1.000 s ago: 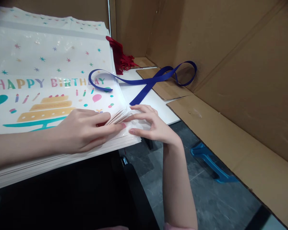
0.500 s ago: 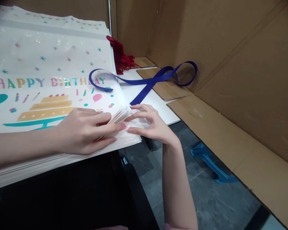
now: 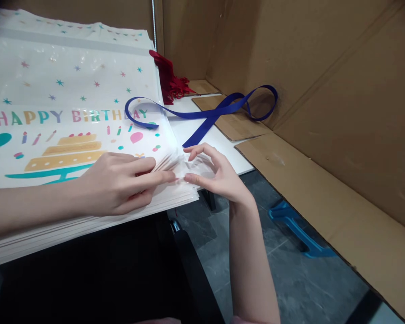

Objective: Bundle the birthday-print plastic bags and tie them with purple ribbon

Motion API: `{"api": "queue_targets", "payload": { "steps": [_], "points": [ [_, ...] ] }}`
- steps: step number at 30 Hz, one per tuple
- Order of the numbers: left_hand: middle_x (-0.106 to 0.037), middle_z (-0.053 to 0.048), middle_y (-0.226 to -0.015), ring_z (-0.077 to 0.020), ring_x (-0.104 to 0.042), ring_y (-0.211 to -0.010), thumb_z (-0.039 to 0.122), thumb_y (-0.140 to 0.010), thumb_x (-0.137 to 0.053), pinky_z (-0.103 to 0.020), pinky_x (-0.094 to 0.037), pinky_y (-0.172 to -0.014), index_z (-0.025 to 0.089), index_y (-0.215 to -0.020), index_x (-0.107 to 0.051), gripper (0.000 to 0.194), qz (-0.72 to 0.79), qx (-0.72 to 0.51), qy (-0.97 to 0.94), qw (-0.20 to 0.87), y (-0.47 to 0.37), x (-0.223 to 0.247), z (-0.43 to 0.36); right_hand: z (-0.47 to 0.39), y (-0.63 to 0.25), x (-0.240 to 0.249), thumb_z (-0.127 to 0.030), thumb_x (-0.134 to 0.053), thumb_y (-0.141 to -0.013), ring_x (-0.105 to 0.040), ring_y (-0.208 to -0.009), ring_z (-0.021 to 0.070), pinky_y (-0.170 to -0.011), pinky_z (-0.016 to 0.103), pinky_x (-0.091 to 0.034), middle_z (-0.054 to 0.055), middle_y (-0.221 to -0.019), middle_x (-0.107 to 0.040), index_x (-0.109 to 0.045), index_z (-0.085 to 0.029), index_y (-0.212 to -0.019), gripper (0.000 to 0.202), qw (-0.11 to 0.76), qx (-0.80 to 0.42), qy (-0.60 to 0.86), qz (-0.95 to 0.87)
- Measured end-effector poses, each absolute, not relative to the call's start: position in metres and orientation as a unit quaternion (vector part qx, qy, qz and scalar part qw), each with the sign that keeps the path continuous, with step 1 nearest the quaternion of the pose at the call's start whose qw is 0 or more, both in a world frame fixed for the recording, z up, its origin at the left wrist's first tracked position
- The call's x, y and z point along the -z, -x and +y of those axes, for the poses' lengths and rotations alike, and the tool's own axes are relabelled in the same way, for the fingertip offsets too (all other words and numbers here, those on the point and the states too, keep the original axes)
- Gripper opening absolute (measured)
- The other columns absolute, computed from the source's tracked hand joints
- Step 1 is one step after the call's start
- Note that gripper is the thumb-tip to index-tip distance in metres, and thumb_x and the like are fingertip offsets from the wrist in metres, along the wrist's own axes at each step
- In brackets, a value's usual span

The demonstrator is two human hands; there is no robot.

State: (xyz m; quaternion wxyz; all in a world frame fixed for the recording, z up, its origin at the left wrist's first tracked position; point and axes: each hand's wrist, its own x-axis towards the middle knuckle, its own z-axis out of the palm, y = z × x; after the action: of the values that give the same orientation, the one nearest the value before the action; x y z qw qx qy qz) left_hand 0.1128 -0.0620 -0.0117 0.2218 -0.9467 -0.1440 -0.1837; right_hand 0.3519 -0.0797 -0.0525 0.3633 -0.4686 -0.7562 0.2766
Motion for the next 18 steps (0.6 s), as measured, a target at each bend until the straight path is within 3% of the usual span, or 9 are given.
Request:
{"api": "queue_targets", "payload": {
  "steps": [3,9,12,18],
  "points": [
    [-0.051,0.003,-0.077,0.0009,-0.040,-0.055,0.029,-0.087,-0.038,-0.015,-0.019,-0.054,0.029,-0.117,-0.045,0.031,-0.136,0.179,0.946,0.233,-0.1123,0.0109,-0.0620,-0.0798,-0.3541,0.0514,-0.048,-0.066,-0.070,-0.045,-0.116,0.0147,-0.104,0.032,-0.038,0.003,-0.120,-0.048,-0.061,-0.019,-0.098,0.040,0.323,-0.238,0.470,-0.786],
    [-0.050,0.002,-0.074,0.0008,-0.041,-0.054,0.037,-0.086,-0.041,-0.017,-0.020,-0.052,0.023,-0.102,-0.052,0.025,-0.146,0.182,0.939,0.252,-0.1146,0.0129,-0.0629,-0.0807,-0.3498,0.0506,-0.052,-0.065,-0.070,-0.045,-0.116,0.0157,-0.104,0.035,-0.037,0.002,-0.121,-0.048,-0.067,-0.023,-0.096,0.039,0.313,-0.223,0.489,-0.783],
    [-0.050,0.002,-0.075,0.0009,-0.042,-0.055,0.041,-0.086,-0.040,-0.017,-0.021,-0.052,0.023,-0.102,-0.052,0.027,-0.160,0.177,0.940,0.245,-0.1152,0.0137,-0.0639,-0.0807,-0.3483,0.0510,-0.051,-0.065,-0.070,-0.045,-0.114,0.0150,-0.103,0.033,-0.039,0.003,-0.119,-0.049,-0.066,-0.021,-0.096,0.040,0.320,-0.224,0.491,-0.779],
    [-0.051,0.003,-0.077,0.0006,-0.042,-0.055,0.032,-0.085,-0.042,-0.017,-0.019,-0.053,0.026,-0.106,-0.051,0.024,-0.163,0.172,0.942,0.237,-0.1129,0.0134,-0.0632,-0.0797,-0.3529,0.0540,-0.046,-0.067,-0.070,-0.048,-0.111,0.0123,-0.101,0.029,-0.040,0.004,-0.118,-0.049,-0.056,-0.017,-0.099,0.043,0.363,-0.275,0.469,-0.756]
  ]
}}
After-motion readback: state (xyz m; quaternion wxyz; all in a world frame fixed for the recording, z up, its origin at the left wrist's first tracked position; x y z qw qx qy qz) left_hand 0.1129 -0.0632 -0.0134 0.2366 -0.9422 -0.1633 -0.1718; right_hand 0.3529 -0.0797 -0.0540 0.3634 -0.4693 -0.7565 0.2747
